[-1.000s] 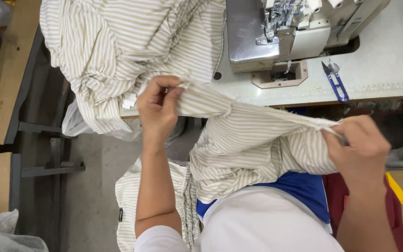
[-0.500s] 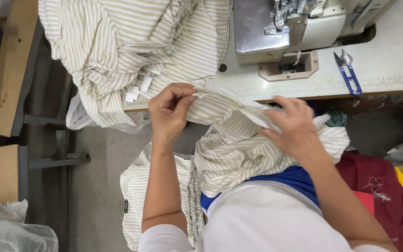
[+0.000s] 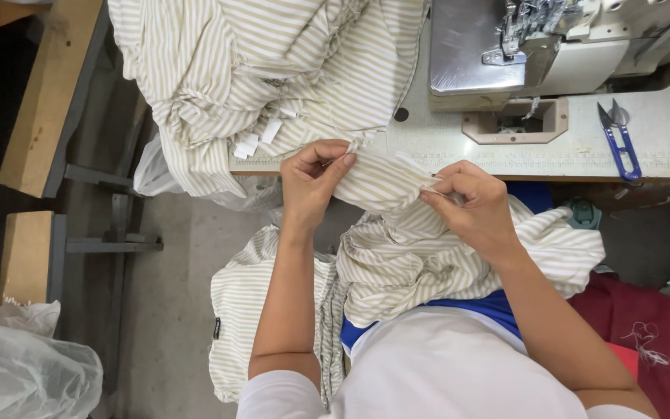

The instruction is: Aligning and stacking striped garment pieces at a sewing workstation

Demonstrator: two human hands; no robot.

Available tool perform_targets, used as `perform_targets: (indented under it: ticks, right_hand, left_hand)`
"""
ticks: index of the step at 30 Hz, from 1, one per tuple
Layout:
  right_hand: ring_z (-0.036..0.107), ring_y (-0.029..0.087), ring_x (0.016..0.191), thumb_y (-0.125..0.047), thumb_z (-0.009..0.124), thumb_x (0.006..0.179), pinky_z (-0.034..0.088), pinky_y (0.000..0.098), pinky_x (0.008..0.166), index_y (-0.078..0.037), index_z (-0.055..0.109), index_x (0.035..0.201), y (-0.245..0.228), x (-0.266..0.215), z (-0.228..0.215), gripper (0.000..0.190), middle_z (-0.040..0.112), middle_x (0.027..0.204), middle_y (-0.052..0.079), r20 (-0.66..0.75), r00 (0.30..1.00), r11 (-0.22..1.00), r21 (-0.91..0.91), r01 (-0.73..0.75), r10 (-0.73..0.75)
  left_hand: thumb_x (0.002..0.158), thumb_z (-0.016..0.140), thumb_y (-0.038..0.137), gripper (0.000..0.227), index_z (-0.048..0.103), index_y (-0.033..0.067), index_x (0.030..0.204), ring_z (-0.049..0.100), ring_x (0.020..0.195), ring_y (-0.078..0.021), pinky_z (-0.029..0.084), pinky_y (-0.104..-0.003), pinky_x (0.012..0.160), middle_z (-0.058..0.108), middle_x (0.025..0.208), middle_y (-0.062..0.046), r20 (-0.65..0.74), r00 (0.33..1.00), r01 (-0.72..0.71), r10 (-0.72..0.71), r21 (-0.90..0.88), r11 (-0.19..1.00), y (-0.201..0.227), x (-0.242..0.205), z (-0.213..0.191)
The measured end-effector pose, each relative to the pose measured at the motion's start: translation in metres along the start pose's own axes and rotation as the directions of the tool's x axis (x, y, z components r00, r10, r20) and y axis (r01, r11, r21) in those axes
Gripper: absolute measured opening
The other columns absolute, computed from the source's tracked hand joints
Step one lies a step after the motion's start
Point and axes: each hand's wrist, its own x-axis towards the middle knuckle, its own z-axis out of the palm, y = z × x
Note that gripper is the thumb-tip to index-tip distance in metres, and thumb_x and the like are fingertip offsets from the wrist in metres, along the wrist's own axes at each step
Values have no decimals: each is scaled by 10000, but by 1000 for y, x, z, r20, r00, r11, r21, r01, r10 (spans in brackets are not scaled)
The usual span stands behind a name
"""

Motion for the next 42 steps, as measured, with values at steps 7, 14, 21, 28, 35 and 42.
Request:
perform_targets:
  ticks: [7, 14, 21, 28, 35, 42]
  right_hand:
    - [647, 186, 668, -110, 915, 801, 471, 249, 609, -99, 782, 784, -9, 2, -13, 135, 699, 845, 73, -34, 999, 998, -69, 12, -15]
    - [677, 248, 702, -42, 856, 837, 509, 294, 660, -70, 775, 780, -9, -2, -17, 103, 693, 850, 94, -32, 998, 994, -90, 57, -60]
    - [664, 222, 686, -19, 836, 810, 507, 282, 660, -91, 704, 675, -3, -11, -23, 202, 670, 810, 48, -75, 995, 990, -124, 63, -73]
    - [695, 352, 771, -26, 789, 829, 531, 371, 726, -27, 590, 693, -11, -28, -50, 241, 685, 803, 155, 71, 995, 986, -160, -53, 66]
    - [651, 356, 1193, -178, 855, 846, 493, 434, 1021, 1, 656, 1243, -36, 7, -41, 479, 668, 1239, 185, 92, 988, 990, -57, 126, -121]
    - [679, 119, 783, 12, 720, 954, 581, 271, 728, 58, 737, 1057, -21, 4, -7, 114, 739, 947, 151, 135, 988, 939, 324, -115, 74]
  left_hand:
    - [831, 866, 10, 160, 747, -39, 925, 692, 877, -90, 602, -217, 738, 752, 960, -144, -39, 998, 45, -49, -95, 994, -33, 0, 8]
    - [789, 895, 8, 177, 761, -35, 897, 684, 829, -73, 599, -185, 696, 752, 903, -130, -79, 997, 20, -25, -54, 998, -27, -4, 18]
    - [768, 909, 7, 181, 768, -19, 877, 669, 798, -73, 601, -189, 671, 750, 878, -134, -96, 995, 25, -27, -23, 999, -15, -17, 34]
    - [756, 912, 10, 154, 788, 48, 838, 661, 740, -39, 529, -129, 589, 774, 848, -82, 4, 1000, 11, -12, 102, 995, 5, -40, 65]
    - [771, 887, 0, 145, 795, 50, 871, 642, 742, -28, 514, -115, 571, 777, 850, -89, 68, 996, 47, -52, 66, 997, -7, -44, 76]
    - [798, 863, 22, 127, 810, 111, 872, 625, 708, 1, 498, -118, 570, 792, 858, -38, 84, 996, -16, -2, 213, 977, -5, -52, 73]
